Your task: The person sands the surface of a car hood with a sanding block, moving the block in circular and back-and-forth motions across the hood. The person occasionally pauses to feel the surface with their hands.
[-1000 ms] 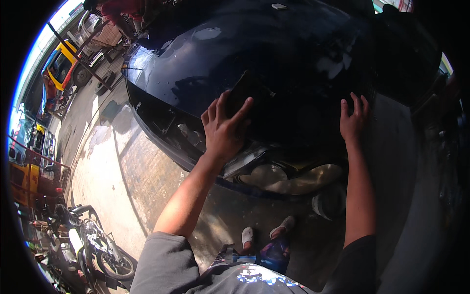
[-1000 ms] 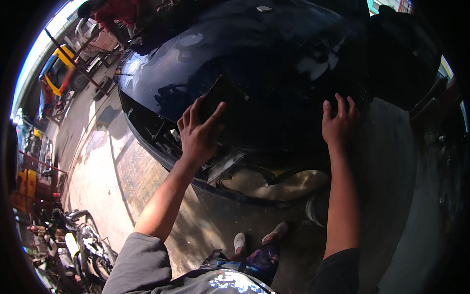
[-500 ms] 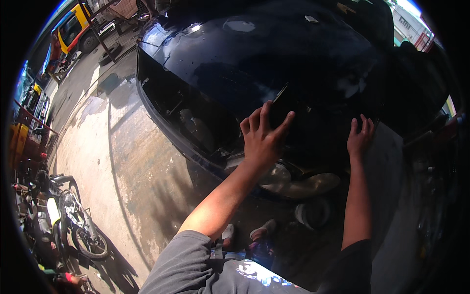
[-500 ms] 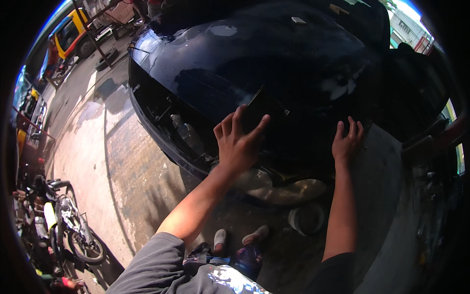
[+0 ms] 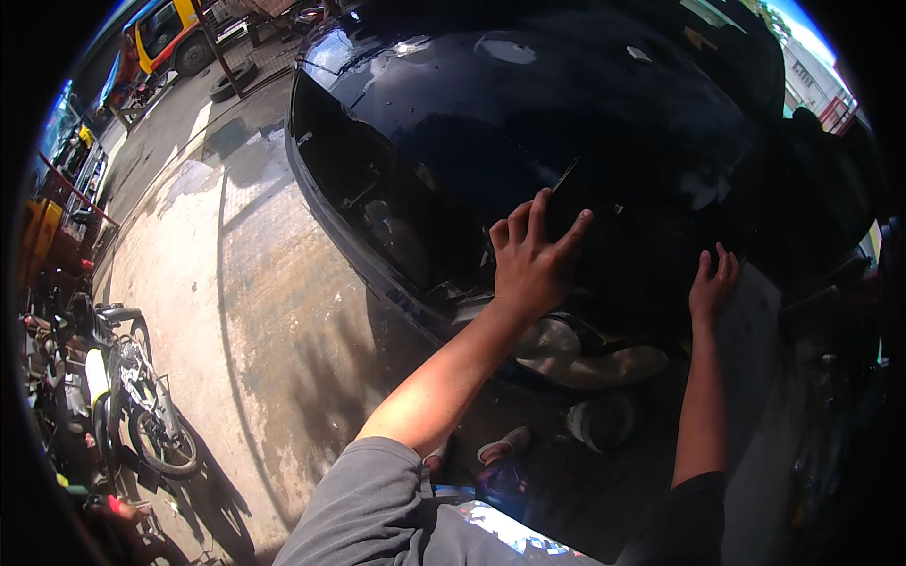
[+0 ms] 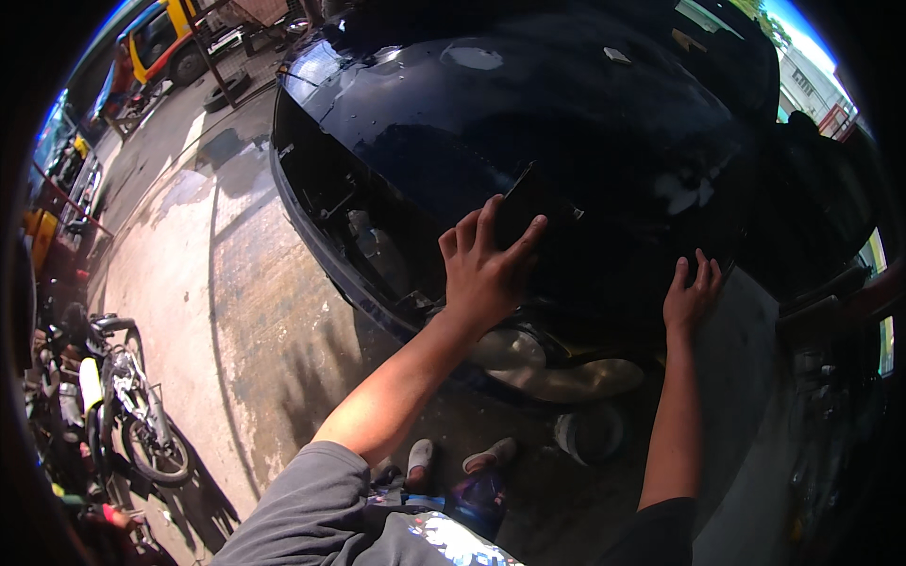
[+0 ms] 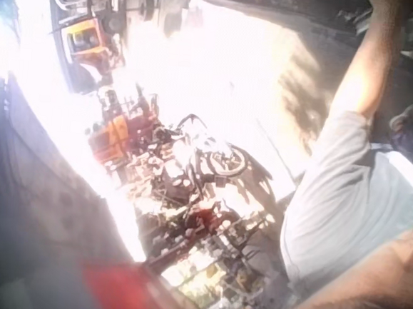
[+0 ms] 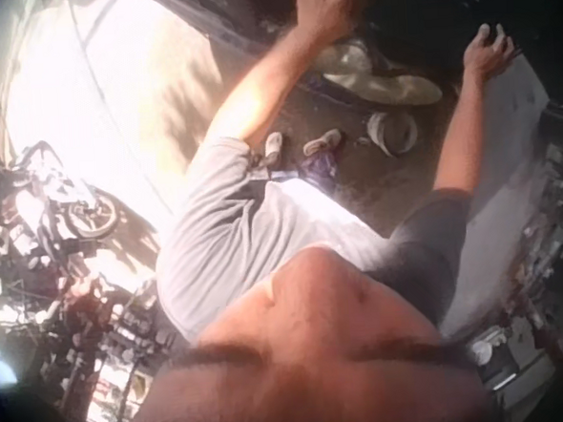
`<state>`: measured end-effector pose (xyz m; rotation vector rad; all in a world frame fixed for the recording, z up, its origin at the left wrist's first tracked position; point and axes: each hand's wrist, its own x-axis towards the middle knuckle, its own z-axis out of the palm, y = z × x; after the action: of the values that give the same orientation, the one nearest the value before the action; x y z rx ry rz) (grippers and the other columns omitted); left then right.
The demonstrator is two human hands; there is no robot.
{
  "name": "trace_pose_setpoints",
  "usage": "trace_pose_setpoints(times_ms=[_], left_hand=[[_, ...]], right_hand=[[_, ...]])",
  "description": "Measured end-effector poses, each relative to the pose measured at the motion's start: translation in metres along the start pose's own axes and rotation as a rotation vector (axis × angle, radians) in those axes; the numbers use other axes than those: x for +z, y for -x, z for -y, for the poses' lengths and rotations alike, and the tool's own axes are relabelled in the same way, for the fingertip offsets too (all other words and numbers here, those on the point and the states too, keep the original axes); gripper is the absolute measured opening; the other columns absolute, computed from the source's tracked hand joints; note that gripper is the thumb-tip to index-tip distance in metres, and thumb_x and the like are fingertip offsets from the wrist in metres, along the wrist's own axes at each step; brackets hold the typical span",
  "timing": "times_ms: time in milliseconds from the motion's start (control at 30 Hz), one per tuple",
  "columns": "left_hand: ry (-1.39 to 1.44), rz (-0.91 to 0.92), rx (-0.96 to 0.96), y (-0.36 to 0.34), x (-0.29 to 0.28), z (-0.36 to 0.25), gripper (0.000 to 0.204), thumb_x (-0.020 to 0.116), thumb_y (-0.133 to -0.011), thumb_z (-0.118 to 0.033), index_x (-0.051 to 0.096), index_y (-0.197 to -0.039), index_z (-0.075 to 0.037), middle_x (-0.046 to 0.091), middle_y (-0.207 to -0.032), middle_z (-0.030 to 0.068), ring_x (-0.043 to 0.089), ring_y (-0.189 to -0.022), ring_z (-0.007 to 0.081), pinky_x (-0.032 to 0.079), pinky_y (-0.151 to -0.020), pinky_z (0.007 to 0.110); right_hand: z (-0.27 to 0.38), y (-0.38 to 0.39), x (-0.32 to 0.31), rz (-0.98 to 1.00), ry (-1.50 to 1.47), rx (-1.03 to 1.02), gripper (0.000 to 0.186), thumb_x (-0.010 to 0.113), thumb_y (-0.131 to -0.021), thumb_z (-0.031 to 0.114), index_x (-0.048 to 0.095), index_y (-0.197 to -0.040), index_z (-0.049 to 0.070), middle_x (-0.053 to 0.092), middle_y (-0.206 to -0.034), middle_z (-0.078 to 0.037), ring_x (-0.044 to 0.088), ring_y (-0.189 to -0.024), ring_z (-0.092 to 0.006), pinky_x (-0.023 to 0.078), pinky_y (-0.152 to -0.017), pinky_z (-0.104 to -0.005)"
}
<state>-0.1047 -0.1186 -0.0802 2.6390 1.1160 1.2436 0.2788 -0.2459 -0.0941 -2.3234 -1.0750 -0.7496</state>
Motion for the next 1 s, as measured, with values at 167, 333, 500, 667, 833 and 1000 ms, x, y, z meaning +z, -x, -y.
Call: trace_pose_setpoints(times_ms=[167,333,500,667,833,1000], left_hand=[[-0.219,-0.047,-0.232,-0.045,-0.039,0.129,0.057,0.076,-0.097,-0.038,0.066,-0.153,-0.039,0.052,-0.159,0.0195,0.053,-0.140,0.0382,0.041,-0.110,0.052],[-0.170,-0.145,-0.376,-0.048,-0.011,0.064,0.056,0.074,-0.097,-0.032,0.066,-0.153,-0.036,0.049,-0.161,0.0223,0.049,-0.143,0.0413,0.038,-0.111,0.057],[-0.020,-0.003,0.102,-0.007,0.043,-0.040,0.055,0.075,-0.099,-0.031,0.067,-0.152,-0.041,0.052,-0.160,0.0171,0.052,-0.141,0.0371,0.040,-0.111,0.052],[-0.226,-0.051,-0.285,-0.068,-0.024,0.103,0.051,0.068,-0.104,-0.044,0.064,-0.155,-0.045,0.055,-0.161,0.0173,0.053,-0.144,0.0403,0.042,-0.113,0.052],[-0.265,-0.105,-0.449,-0.077,0.011,0.029,0.053,0.072,-0.100,-0.041,0.066,-0.153,-0.045,0.053,-0.160,0.0166,0.053,-0.140,0.0411,0.040,-0.111,0.056],[-0.063,-0.078,-0.061,-0.046,0.095,-0.079,0.055,0.077,-0.096,-0.034,0.070,-0.149,-0.041,0.054,-0.156,0.0137,0.054,-0.137,0.0345,0.042,-0.107,0.052]], right_hand=[[-0.004,0.001,0.001,-0.004,0.069,0.016,0.049,0.058,-0.111,0.051,0.068,-0.149,0.020,0.056,-0.156,-0.016,0.055,-0.144,-0.0386,0.046,-0.118,-0.0531],[0.002,0.004,0.003,-0.023,0.080,0.065,0.048,0.062,-0.109,0.050,0.069,-0.147,0.021,0.056,-0.156,-0.015,0.055,-0.143,-0.0399,0.047,-0.117,-0.0547],[0.001,0.002,-0.003,-0.050,0.023,-0.026,0.048,0.061,-0.110,0.050,0.068,-0.148,0.022,0.054,-0.159,-0.016,0.054,-0.145,-0.0405,0.046,-0.118,-0.0556],[-0.001,0.003,-0.002,-0.002,0.007,-0.001,0.048,0.062,-0.109,0.048,0.069,-0.147,0.019,0.055,-0.158,-0.017,0.055,-0.144,-0.0409,0.046,-0.118,-0.0560],[0.012,0.011,-0.004,-0.103,0.100,-0.042,0.045,0.065,-0.108,0.044,0.070,-0.144,0.017,0.060,-0.149,-0.020,0.058,-0.137,-0.0405,0.045,-0.116,-0.0563],[-0.005,-0.015,-0.018,0.030,-0.014,-0.106,0.044,0.065,-0.109,0.044,0.070,-0.143,0.017,0.062,-0.143,-0.020,0.060,-0.135,-0.0395,0.047,-0.114,-0.0536]])
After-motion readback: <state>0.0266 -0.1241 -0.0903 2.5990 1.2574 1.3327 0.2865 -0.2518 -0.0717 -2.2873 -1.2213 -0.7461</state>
